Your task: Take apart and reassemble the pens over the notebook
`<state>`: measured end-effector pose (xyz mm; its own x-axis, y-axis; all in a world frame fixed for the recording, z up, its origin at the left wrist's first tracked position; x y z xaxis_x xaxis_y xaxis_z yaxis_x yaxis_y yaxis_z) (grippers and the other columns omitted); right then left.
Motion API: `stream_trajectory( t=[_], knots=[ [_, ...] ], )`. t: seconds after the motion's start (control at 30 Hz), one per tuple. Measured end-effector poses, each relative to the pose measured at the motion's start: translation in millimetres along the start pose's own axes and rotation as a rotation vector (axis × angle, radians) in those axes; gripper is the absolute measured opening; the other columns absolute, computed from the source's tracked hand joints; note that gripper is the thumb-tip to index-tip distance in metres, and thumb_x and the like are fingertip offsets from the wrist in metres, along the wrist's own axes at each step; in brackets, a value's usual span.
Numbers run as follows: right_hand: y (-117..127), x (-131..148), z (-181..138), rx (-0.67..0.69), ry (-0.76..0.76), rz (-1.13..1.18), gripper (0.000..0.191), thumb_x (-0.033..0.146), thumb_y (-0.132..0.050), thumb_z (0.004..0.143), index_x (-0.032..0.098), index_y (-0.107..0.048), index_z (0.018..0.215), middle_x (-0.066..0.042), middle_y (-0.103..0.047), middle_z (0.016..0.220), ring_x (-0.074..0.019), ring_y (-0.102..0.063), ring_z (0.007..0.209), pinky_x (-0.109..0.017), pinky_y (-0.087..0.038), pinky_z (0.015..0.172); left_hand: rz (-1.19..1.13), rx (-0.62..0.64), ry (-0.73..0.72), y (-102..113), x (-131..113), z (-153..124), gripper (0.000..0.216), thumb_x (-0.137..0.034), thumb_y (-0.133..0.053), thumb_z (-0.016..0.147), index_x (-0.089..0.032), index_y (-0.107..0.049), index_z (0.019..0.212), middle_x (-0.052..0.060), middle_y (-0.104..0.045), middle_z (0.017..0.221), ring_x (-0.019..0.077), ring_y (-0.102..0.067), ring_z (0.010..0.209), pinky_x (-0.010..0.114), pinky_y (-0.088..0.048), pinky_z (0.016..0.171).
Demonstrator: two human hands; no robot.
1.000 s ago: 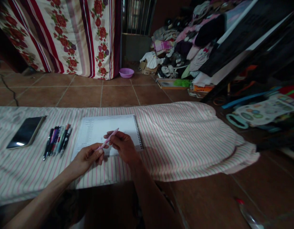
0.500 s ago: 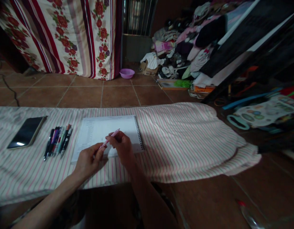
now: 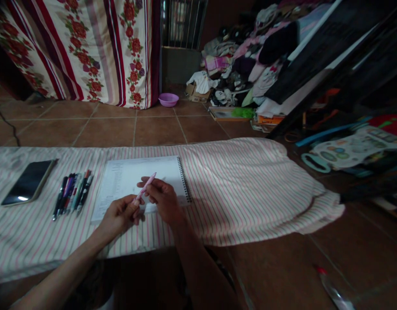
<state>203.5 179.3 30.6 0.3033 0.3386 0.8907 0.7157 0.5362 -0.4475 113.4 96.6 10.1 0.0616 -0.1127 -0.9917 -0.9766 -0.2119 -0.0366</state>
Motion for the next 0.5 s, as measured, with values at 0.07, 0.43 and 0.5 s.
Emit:
stream_trajectory(
  t=[0.07,0.43,0.5],
  knots=[
    [1.6,-2.4,2.4,-0.037,0.022,-0.044,0.019,0.030,-0.067,0.069,0.018,-0.066,0.083,-0.004,-0.069,0.079,-0.0073,-0.043,0.052,-0.023,-0.029,0.046,0.070,-0.022,-0.004,2.2,-3.2,-1.5,0.033,-0.047,-0.049,0.082,-0.015,-0.056,0.081,-0.004,-0.049,0.048,0.0109,-0.047,0.043,0.024,-0.038,0.049],
    [0.1,-8.6,2.9,-0.176,0.043,-0.127,0.020,0.033,-0.068,0.067,0.019,-0.057,0.077,0.005,-0.055,0.060,-0.0054,-0.033,0.045,-0.023,-0.024,0.044,0.540,-0.197,-0.093,8.5,-22.5,-8.0,0.030,-0.041,-0.048,0.082,-0.017,-0.065,0.085,-0.001,-0.054,0.052,0.0128,-0.047,0.046,0.024,-0.031,0.048],
    [-3.1,-6.6,2.6,-0.065,0.002,-0.029,0.029,0.034,-0.066,0.070,0.019,-0.059,0.094,0.000,-0.064,0.078,-0.0046,-0.032,0.044,-0.023,-0.022,0.042,0.305,-0.122,-0.025,8.1,-14.8,-4.0,0.033,-0.046,-0.049,0.081,-0.015,-0.062,0.080,-0.003,-0.051,0.049,0.0119,-0.046,0.044,0.024,-0.034,0.047]
  ],
)
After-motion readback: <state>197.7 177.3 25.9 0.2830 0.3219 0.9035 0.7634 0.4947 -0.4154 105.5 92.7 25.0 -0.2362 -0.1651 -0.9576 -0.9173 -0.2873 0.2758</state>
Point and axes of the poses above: each hand's wrist, its own z-axis towards the middle knuckle, its own y-axis out of the back of the hand, x = y × z, the point moved 5 cm from there along z, towards the middle knuckle
